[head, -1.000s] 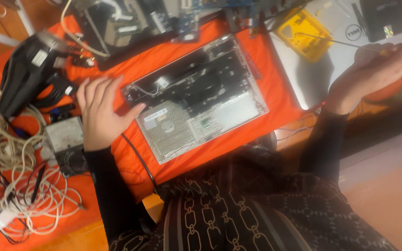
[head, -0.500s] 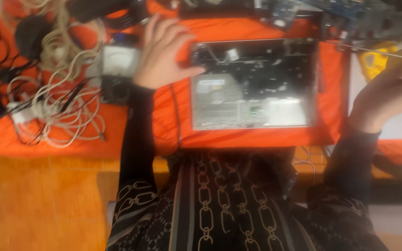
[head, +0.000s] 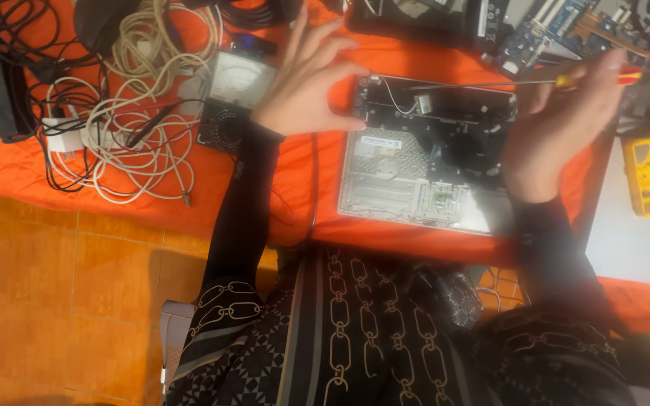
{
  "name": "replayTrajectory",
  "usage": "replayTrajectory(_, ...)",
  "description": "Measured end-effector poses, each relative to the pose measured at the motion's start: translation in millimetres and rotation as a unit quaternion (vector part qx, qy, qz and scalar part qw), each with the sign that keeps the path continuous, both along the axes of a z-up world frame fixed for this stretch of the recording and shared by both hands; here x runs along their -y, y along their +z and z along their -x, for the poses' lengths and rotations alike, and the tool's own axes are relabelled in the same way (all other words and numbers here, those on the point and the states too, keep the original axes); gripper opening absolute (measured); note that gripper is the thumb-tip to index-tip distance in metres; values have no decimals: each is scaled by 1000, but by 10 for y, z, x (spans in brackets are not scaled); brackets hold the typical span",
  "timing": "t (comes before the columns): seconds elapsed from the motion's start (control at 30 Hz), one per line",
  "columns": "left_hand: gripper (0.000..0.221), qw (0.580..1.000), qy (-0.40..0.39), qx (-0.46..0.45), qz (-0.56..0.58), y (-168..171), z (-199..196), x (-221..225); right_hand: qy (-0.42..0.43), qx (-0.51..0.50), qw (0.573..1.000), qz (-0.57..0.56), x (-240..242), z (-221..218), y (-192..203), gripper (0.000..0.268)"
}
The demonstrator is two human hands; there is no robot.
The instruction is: The recorder is performing repairs and diagnostic checks on a disassembled laptop.
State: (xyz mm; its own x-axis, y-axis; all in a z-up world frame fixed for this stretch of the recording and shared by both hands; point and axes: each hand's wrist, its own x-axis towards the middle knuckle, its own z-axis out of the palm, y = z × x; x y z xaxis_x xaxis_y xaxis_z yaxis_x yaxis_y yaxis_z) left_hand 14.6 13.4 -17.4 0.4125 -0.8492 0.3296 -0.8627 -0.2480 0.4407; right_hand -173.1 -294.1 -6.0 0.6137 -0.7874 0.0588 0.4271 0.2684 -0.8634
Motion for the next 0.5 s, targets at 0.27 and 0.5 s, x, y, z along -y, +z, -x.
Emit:
replayTrajectory(0.27, 65, 1000, 6, -22, 17, 16, -10, -38, 127, 1, 988, 83, -230, -229, -194, 33)
replayTrajectory(0.5, 66, 1000, -9, -22, 17, 12, -14, -26, 121, -51, 987, 96, -327, -292, -235, 21)
